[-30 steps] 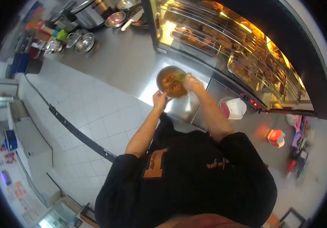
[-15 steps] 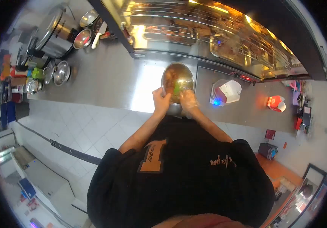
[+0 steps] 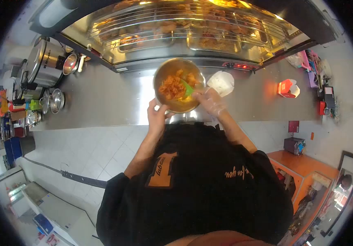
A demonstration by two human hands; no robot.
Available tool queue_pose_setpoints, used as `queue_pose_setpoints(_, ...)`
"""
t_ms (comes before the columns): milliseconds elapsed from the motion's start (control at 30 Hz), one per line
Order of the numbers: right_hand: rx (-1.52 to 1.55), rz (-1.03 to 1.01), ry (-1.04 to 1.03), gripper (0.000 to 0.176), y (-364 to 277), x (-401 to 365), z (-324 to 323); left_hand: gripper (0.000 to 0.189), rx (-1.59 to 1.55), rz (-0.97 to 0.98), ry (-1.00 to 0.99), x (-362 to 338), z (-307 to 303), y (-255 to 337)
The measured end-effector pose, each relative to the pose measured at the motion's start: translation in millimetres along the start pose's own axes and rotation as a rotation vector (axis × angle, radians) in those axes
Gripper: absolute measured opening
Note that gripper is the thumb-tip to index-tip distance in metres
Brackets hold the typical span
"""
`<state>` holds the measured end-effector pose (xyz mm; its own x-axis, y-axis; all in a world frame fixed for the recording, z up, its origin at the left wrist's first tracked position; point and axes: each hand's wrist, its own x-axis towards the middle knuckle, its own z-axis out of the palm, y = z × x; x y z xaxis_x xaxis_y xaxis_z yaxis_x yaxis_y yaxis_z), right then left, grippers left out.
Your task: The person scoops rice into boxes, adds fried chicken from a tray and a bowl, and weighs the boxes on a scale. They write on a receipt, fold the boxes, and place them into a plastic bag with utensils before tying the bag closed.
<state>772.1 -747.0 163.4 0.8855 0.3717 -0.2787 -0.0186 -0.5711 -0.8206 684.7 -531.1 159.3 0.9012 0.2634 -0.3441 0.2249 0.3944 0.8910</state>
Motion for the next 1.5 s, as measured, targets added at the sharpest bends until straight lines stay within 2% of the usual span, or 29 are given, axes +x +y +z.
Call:
queue_pose_setpoints(133, 0.03, 0.002, 0.047, 0.034, 5, -18, -32, 0.019, -0.09, -0.077, -0.002, -12, 23, 13)
queue_pose_setpoints(233, 0.197, 0.089, -0.04, 0.032, -3, -28, -63, 0.009, -0.184, -0.064, 0.027, -22, 41, 13)
queue_pose_setpoints(333, 0.297, 0.033, 0.029, 0.024, -15, -47, -93, 0.009, -0.182, -0.013, 0.032, -25, 57, 9)
queue_pose_setpoints(433, 0.056, -0.066, 0.262, 0.027, 12, -58, -117, 0.007, -0.218, 0.02, 0.082, -20, 59, -8)
queue_pose_setpoints(533, -0.005, 0.036, 0.347, 0.024, 36, -63, -133, 0.014, -0.235, 0.084, 0.172, -18, 57, -23)
queue_pose_setpoints(633, -0.603, -0.113, 0.406, 0.028, 80, -52, -128, 0.014, -0.229, 0.099, 0.218, -19, 48, -30)
queue_pose_setpoints(733, -0.077, -0.197, 0.533, 0.032, 92, -63, -99, 0.017, -0.225, 0.116, 0.204, -22, 39, -37)
queue_pose_setpoints(833, -0.887, -0.171, 0.41, 0.031, 90, -48, -97, 0.019, -0.207, 0.096, 0.195, -24, 39, -38)
queue_pose_setpoints(933, -0.753, -0.068, 0.597, 0.027, 73, -47, -100, 0.02, -0.196, 0.069, 0.174, -21, 38, -38)
queue_pose_setpoints(1033, -0.801, -0.133, 0.583, 0.023, 30, -54, -119, 0.02, -0.163, 0.053, 0.146, -15, 40, -29)
queue_pose_setpoints(1133, -0.078, -0.514, 0.514, 0.024, 8, -37, -112, 0.02, -0.111, 0.042, 0.085, -10, 39, -20)
queue_pose_setpoints(1233, -0.434, -0.485, 0.525, 0.018, -28, -21, -80, 0.018, -0.087, 0.039, 0.005, -7, 36, -7)
queue_pose_setpoints(1333, -0.709, -0.237, 0.384, 0.035, -48, -9, -61, 0.017, -0.054, 0.028, -0.044, -2, 32, 6)
queue_pose_setpoints(1400, -0.615, -0.269, 0.322, 0.037, -47, -14, -60, 0.016, -0.095, -0.005, -0.059, 2, 26, 20)
queue_pose_setpoints(1500, -0.774, -0.216, 0.234, 0.035, -14, -10, -25, 0.015, -0.107, 0.068, 0.026, 10, 25, 12)
